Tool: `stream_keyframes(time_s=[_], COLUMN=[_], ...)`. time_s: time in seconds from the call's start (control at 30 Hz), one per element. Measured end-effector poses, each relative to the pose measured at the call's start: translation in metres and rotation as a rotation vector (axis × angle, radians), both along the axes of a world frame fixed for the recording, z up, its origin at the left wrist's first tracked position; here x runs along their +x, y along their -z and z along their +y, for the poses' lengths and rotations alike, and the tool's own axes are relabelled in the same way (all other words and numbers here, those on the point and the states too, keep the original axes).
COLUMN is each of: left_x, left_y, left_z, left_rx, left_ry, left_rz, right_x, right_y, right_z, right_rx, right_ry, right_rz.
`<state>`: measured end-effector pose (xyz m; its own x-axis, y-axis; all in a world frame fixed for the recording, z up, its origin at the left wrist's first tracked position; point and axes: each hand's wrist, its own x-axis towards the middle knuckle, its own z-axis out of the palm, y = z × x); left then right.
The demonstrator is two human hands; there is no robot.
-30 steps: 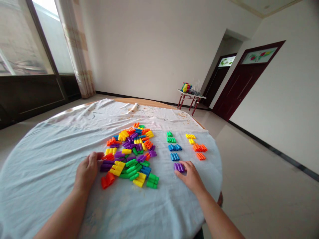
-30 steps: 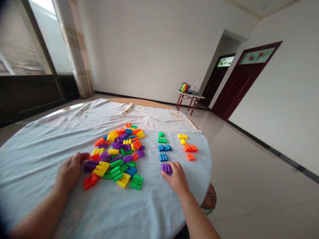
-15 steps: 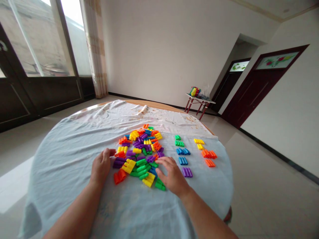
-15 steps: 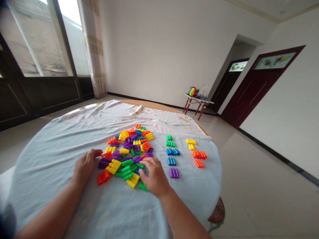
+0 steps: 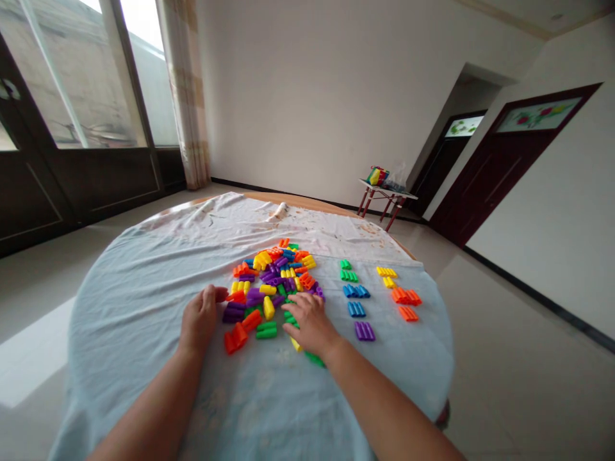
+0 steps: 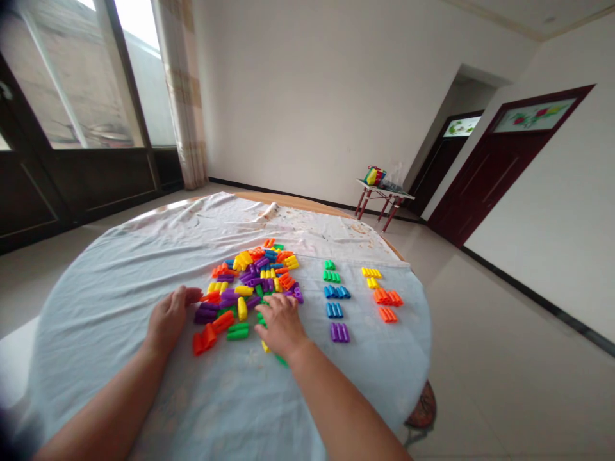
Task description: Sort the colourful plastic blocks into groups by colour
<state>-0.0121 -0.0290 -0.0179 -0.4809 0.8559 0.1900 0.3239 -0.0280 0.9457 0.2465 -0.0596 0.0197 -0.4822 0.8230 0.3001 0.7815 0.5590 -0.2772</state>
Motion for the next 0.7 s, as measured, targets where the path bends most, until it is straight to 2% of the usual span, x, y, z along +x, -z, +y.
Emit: stream_keyframes(time_s=[0.13,0.33,0.5,0.7], left_x=[0.001,0.004,0.008,0.011], left_y=[0.000,-0.004,-0.010,-0.018], left_z=[0.000,-0.002,-0.006,-0.012], left_rx=[-0.005,0.001,0.005,0.005], left_ry=[0.002,-0.006,0.042,0.196], left_rz=[-0.022,-0.077,-0.182,-0.277], right_x=[0.012,0.006,-0.013,-0.057], right_y=[-0.006,-0.007,-0.009,-0.015], right_z=[0.001,-0.011,-0.013,-0.014], right_rx=[0.061,0.080,0.059,0.076], right_ry=[0.092,-0.025,-0.065,-0.173], right_rz=[0.076,0.177,0.192,0.177])
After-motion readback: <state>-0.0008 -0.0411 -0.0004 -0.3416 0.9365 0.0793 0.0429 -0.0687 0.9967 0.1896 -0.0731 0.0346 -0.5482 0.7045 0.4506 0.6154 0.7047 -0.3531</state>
